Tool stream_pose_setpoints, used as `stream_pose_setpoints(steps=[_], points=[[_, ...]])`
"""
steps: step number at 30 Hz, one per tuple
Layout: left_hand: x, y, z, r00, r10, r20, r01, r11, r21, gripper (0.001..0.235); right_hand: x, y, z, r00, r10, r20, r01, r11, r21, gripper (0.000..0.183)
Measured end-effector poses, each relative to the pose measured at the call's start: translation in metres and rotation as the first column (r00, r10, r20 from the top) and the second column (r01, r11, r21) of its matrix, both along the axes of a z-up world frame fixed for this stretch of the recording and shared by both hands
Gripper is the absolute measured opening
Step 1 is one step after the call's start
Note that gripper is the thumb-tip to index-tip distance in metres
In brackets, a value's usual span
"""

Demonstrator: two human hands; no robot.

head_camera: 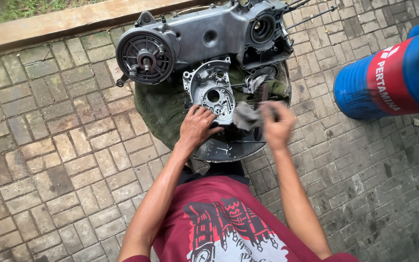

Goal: The person scrubs a disassembled motorcycle engine casing with a wire brush, focusing on the internal surfaces and crevices. They rotate the metal part to access different areas and use a cloth to wipe away debris and residue.

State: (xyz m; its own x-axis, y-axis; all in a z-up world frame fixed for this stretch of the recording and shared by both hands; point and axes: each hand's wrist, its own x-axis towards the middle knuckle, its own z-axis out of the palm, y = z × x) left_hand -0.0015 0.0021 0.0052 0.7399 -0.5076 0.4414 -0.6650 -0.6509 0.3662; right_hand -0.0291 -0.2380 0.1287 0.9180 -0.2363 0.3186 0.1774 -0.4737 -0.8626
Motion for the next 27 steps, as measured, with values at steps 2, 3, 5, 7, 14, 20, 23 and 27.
stream_pose_setpoints(steps=[2,3,5,7,14,20,23,27], points=[[0.001,-0.002,0.0,1.0,0.002,0.008,-0.002,1.0,0.004,0.039,-0.01,0.017,-0.037,0.986,0.16,-0.056,-0.167,0.967,-0.191,0.014],[0.001,-0.002,0.0,1.0,0.003,0.015,-0.003,1.0,0.008,0.039,-0.015,0.026,-0.055,0.944,0.299,-0.14,-0.33,0.871,-0.363,0.032],[-0.001,-0.002,-0.002,1.0,0.002,0.007,-0.002,1.0,0.008,0.039,-0.028,0.025,-0.063,0.965,0.257,-0.057,-0.26,0.898,-0.354,0.028],[0.001,-0.003,-0.001,1.0,0.019,0.004,-0.019,1.0,0.004,0.039,-0.03,0.016,-0.077,0.973,0.227,0.028,-0.204,0.917,-0.343,0.025],[0.0,-0.003,0.004,1.0,0.01,0.008,-0.01,1.0,0.009,0.039,-0.027,0.024,-0.093,0.988,0.111,0.11,-0.056,0.908,-0.415,0.018],[0.0,-0.004,0.002,1.0,-0.001,-0.006,0.001,1.0,0.023,0.04,-0.032,0.041,-0.086,0.985,0.111,0.132,-0.052,0.922,-0.384,0.026],[0.005,-0.002,0.004,1.0,-0.004,-0.007,0.004,1.0,0.026,0.04,-0.042,0.033,-0.087,0.989,0.078,0.127,-0.025,0.927,-0.375,0.032],[0.0,-0.003,0.002,1.0,-0.002,-0.018,0.002,1.0,0.021,0.04,-0.04,0.046,-0.113,0.994,0.095,0.057,-0.06,0.897,-0.437,0.042]])
